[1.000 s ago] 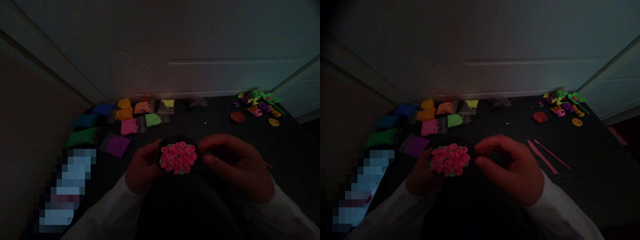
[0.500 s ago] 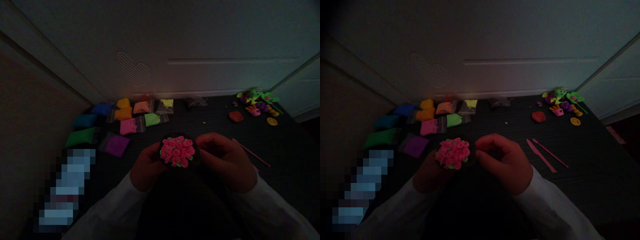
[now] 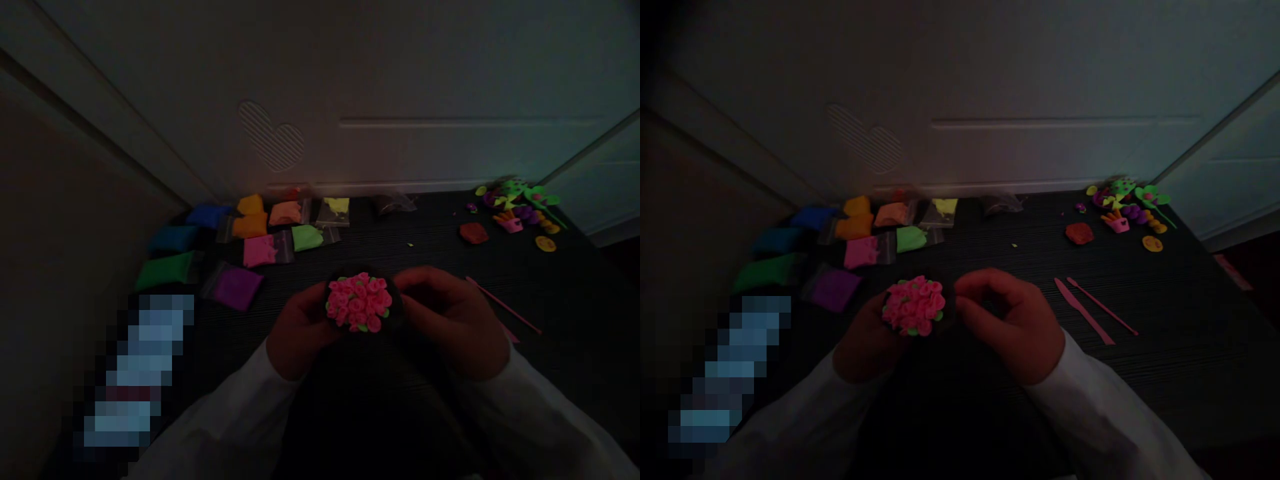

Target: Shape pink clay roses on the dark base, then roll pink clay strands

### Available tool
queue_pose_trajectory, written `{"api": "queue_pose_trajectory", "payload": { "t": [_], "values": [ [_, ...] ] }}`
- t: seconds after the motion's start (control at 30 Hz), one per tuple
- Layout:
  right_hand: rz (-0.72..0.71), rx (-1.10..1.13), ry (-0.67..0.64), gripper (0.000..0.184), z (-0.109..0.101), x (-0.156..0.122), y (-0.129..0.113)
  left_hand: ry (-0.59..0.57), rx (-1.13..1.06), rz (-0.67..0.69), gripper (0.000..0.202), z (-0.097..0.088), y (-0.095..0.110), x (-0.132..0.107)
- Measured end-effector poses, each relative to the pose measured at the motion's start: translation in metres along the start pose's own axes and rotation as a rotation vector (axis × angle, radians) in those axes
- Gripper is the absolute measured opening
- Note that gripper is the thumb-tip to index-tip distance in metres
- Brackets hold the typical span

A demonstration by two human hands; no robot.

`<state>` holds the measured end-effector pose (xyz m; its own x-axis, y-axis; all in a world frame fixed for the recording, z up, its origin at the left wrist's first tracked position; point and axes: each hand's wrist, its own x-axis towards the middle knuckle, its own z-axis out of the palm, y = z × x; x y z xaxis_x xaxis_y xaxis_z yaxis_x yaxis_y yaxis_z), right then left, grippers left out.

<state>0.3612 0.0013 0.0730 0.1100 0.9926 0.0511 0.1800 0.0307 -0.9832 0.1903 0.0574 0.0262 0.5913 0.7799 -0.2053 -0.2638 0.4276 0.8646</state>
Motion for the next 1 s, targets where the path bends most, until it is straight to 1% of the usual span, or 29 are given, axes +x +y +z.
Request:
{"api": "queue_pose_trajectory", "payload": {
  "t": [0.13, 0.27, 0.33, 0.43, 0.53, 0.6, 0.7, 0.8, 0.9, 1.0],
  "values": [
    [0.022, -0.005, 0.030, 0.009, 0.001, 0.002, 0.001, 0.051, -0.098, -0.053, 0.026, 0.007, 0.005, 0.003],
    [-0.002, -0.078, 0.010, 0.009, 0.004, 0.002, 0.003, 0.130, -0.265, -0.069, 0.023, 0.012, 0.006, 0.007],
    [-0.031, -0.112, 0.005, 0.010, 0.006, 0.002, 0.005, 0.122, -0.343, -0.069, 0.020, 0.012, 0.004, 0.008],
    [-0.072, -0.146, 0.007, 0.010, 0.010, 0.002, 0.009, 0.081, -0.418, -0.095, 0.019, 0.013, 0.000, 0.008],
    [-0.091, -0.163, 0.002, 0.009, 0.014, 0.003, 0.013, 0.056, -0.437, -0.134, 0.024, 0.016, -0.002, 0.007],
    [-0.079, -0.166, -0.013, 0.009, 0.015, 0.003, 0.015, 0.029, -0.429, -0.142, 0.026, 0.018, -0.003, 0.007],
    [-0.029, -0.185, -0.022, 0.012, 0.016, 0.003, 0.018, 0.013, -0.368, -0.108, 0.029, 0.017, -0.003, 0.008],
    [0.014, -0.228, -0.016, 0.015, 0.016, 0.004, 0.021, 0.018, -0.231, -0.072, 0.033, 0.009, -0.005, 0.012],
    [0.037, -0.288, -0.024, 0.016, 0.015, 0.006, 0.024, 0.004, -0.015, -0.021, 0.032, -0.003, -0.006, 0.018],
    [0.012, -0.367, -0.012, 0.017, 0.016, 0.010, 0.028, 0.013, 0.233, 0.054, 0.030, -0.010, -0.005, 0.022]
  ]
}}
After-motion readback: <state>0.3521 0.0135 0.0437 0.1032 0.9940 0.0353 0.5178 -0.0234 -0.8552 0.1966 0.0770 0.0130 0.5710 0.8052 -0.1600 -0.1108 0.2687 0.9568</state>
